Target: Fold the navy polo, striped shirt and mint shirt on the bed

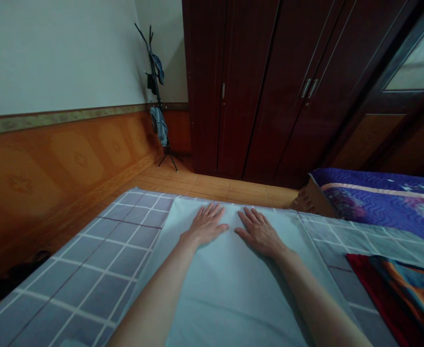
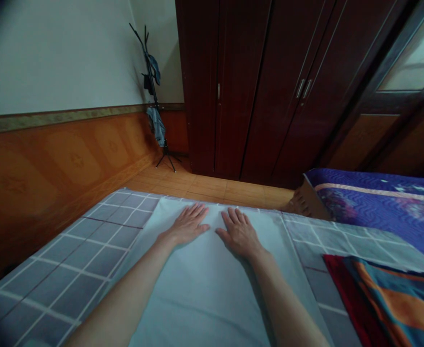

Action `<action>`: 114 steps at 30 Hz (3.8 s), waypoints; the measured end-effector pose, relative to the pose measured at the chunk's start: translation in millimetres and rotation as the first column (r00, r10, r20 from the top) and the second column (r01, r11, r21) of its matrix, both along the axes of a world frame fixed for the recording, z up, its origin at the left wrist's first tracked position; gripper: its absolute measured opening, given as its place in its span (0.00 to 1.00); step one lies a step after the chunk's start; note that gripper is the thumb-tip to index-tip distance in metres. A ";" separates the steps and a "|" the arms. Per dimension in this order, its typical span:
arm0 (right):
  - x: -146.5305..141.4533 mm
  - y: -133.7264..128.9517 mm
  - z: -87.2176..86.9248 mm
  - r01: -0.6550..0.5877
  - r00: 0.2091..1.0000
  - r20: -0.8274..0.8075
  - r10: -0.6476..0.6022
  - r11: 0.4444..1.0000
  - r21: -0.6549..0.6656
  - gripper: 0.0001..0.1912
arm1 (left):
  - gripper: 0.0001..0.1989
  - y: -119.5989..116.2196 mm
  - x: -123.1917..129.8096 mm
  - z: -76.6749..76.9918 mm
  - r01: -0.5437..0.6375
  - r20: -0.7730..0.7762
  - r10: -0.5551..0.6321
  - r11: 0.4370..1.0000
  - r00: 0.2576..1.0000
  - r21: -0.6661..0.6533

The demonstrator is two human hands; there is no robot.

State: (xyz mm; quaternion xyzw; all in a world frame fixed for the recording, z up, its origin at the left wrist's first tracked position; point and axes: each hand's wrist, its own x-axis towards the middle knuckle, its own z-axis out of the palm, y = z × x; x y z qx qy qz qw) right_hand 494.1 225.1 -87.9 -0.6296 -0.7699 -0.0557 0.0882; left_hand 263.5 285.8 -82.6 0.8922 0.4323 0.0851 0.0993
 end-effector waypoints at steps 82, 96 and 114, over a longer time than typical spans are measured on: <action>22.1 -119.2 30.7 0.302 0.950 0.098 -0.297 0.953 -0.034 0.29 | 0.36 -183.4 -77.5 8.0 -0.173 0.022 0.173 0.985 0.985 0.013; -44.6 -223.0 6.5 0.024 0.999 0.030 -0.023 0.999 -0.021 0.30 | 0.33 -183.7 -86.9 11.2 -0.178 -0.002 0.178 0.984 0.984 0.011; 13.5 -328.7 -8.7 0.181 0.982 0.038 -0.183 0.982 0.061 0.31 | 0.35 -239.0 -100.4 24.4 0.121 -0.121 -0.139 0.982 0.983 -0.145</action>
